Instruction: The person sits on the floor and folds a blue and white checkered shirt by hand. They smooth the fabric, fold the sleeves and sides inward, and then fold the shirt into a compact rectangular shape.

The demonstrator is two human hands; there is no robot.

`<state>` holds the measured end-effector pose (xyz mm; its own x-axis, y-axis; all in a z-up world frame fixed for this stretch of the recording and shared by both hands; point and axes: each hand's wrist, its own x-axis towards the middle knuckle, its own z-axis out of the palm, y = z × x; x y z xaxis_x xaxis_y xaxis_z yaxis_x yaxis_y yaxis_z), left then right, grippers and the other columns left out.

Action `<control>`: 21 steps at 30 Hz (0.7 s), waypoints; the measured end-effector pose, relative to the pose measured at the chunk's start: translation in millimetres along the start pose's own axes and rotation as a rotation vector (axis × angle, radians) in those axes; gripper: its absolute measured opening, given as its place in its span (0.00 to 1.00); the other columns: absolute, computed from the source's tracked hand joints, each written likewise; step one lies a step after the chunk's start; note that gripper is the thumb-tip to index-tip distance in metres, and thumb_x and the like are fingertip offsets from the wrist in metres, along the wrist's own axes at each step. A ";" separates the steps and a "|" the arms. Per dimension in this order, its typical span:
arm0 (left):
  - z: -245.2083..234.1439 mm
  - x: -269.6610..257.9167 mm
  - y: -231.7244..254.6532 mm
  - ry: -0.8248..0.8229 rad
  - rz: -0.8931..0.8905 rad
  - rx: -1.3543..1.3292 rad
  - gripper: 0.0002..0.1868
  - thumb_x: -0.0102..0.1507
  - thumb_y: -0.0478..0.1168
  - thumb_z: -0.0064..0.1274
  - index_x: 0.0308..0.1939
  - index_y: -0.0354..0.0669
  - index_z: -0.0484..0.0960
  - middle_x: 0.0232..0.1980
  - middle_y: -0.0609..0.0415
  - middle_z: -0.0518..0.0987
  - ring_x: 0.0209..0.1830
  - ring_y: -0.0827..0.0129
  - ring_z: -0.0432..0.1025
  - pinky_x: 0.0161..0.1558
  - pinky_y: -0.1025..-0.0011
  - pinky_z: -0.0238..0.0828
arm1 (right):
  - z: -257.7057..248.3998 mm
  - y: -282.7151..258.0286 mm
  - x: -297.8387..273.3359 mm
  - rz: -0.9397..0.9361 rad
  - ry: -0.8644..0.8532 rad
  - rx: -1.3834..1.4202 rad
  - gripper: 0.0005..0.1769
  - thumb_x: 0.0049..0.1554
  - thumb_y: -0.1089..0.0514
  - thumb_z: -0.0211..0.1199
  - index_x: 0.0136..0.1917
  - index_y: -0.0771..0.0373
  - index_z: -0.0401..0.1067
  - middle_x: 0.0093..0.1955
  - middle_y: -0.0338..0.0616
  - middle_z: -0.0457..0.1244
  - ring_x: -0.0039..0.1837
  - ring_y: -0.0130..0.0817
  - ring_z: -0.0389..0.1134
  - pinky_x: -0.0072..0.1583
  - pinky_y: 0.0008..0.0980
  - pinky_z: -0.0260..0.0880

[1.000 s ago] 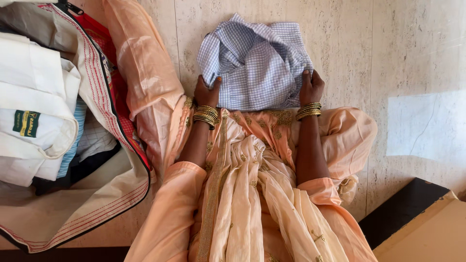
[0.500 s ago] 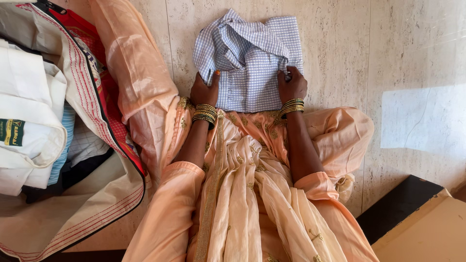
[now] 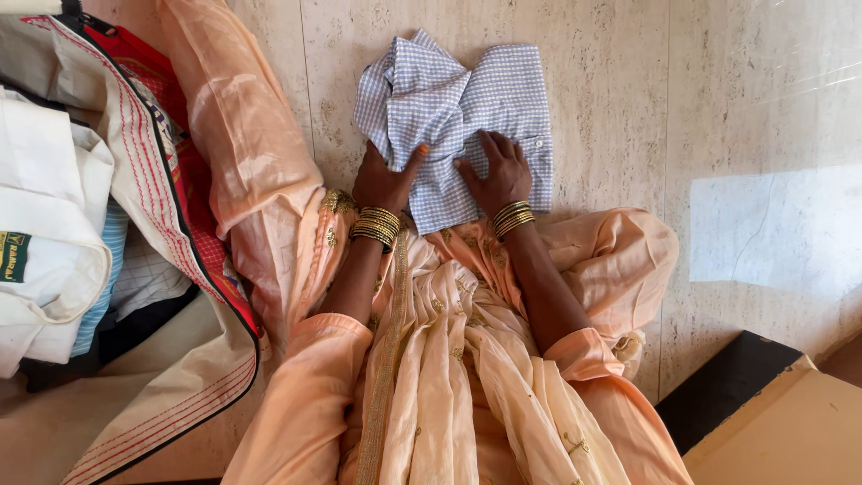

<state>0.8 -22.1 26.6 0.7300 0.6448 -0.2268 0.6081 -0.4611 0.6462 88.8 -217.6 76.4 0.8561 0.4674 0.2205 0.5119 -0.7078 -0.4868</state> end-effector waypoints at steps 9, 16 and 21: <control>-1.7 4.0 -6.4 -0.109 -0.113 -0.189 0.37 0.61 0.57 0.55 0.71 0.45 0.72 0.51 0.38 0.85 0.47 0.46 0.80 0.54 0.52 0.75 | 34.1 21.8 -3.0 0.128 -0.116 -0.063 0.35 0.57 0.41 0.70 0.74 0.50 0.65 0.72 0.41 0.62 0.71 0.47 0.63 0.71 0.48 0.65; 21.0 -9.7 3.0 -0.039 0.120 0.073 0.64 0.54 0.72 0.68 0.72 0.25 0.54 0.61 0.23 0.72 0.60 0.39 0.71 0.58 0.50 0.68 | 31.5 -9.9 -10.9 0.091 -0.220 -0.157 0.42 0.47 0.46 0.75 0.71 0.56 0.65 0.71 0.43 0.59 0.67 0.47 0.62 0.63 0.49 0.66; 33.1 7.9 -18.5 0.007 0.147 -0.260 0.47 0.63 0.57 0.61 0.75 0.32 0.61 0.68 0.34 0.75 0.66 0.46 0.72 0.66 0.52 0.67 | 46.5 17.2 -15.9 0.122 -0.063 0.068 0.11 0.58 0.54 0.69 0.54 0.55 0.78 0.53 0.38 0.70 0.53 0.37 0.71 0.51 0.39 0.75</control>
<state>5.6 -28.7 -11.2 0.8016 0.5872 -0.1121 0.3945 -0.3787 0.8372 80.7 -212.6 25.2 0.9045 0.4136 0.1036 0.3961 -0.7249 -0.5636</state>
